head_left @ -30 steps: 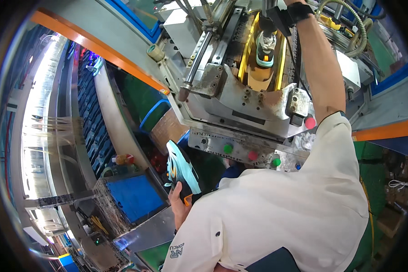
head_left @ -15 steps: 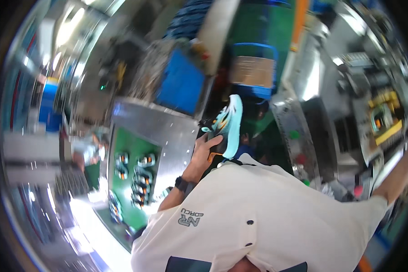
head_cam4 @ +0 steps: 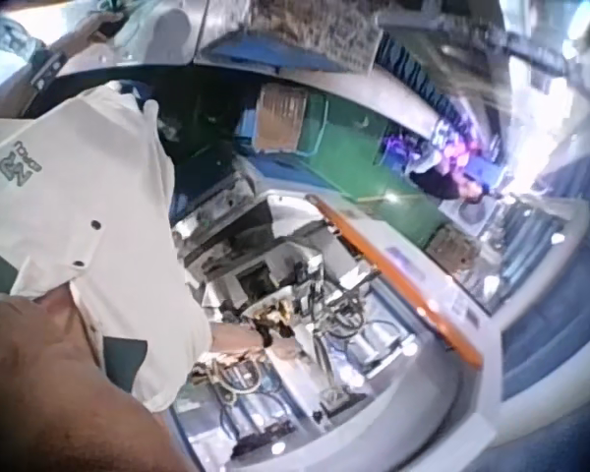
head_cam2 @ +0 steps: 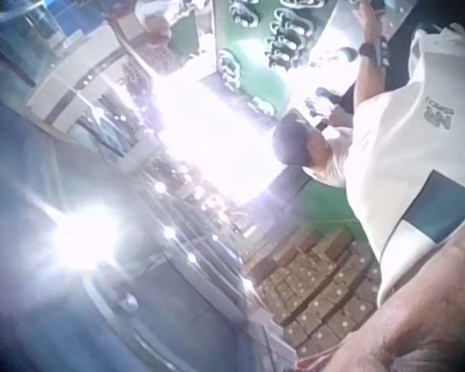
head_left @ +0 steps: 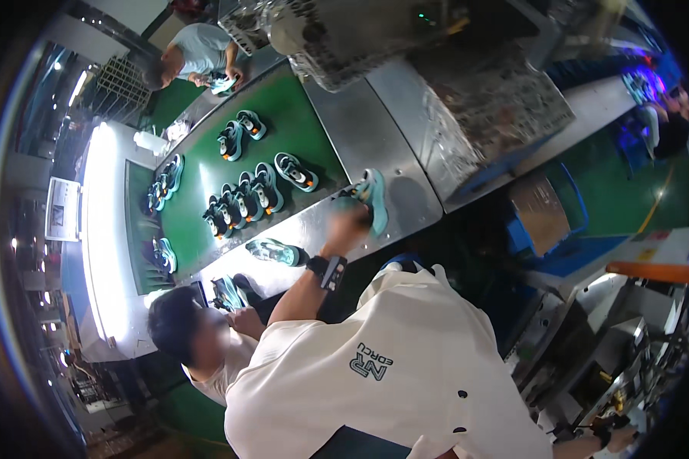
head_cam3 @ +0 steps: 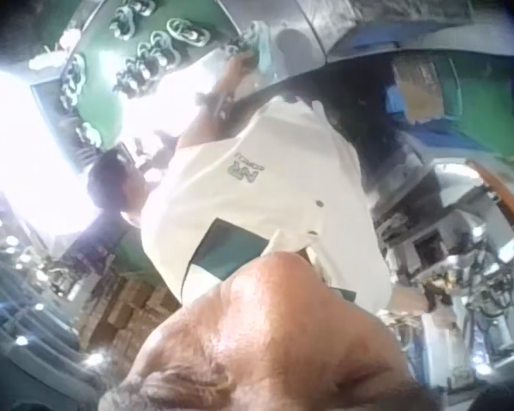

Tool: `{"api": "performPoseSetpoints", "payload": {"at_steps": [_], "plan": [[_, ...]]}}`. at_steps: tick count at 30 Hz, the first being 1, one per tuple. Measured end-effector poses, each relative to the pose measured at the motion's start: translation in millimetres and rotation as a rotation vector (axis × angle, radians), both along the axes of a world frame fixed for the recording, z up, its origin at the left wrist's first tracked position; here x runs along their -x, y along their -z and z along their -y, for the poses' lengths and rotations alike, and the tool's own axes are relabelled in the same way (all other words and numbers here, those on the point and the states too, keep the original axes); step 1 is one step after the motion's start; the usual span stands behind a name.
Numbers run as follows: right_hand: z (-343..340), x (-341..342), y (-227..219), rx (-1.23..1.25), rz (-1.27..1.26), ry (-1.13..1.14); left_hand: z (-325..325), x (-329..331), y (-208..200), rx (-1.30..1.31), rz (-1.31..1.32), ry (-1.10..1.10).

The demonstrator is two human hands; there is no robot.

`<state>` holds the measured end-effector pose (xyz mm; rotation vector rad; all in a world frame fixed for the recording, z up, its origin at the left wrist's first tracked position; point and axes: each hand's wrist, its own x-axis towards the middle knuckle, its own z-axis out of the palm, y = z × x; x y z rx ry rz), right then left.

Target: Operating a machine to press soles or components onto shoes and organizing them on a conveyor belt.

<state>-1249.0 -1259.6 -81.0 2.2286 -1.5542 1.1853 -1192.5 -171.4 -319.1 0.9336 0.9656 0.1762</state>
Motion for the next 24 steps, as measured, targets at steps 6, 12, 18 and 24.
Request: {"api": "performPoseSetpoints", "payload": {"at_steps": [6,12,18,24], "plan": [[-227,-173,43,-0.037,-0.080,-0.607,-144,-42,66,-0.316,-0.058,-0.167],[-505,-331,-3,-0.292,-0.116,-1.324,-201,-76,112,-0.889,-0.408,0.134],[-697,-466,41,-0.254,-0.447,-1.585,-201,-106,119,-0.875,-0.610,-0.088],[-764,-529,70,-0.054,-0.664,-1.303,-234,-77,129,-0.968,-0.467,0.001]]}}
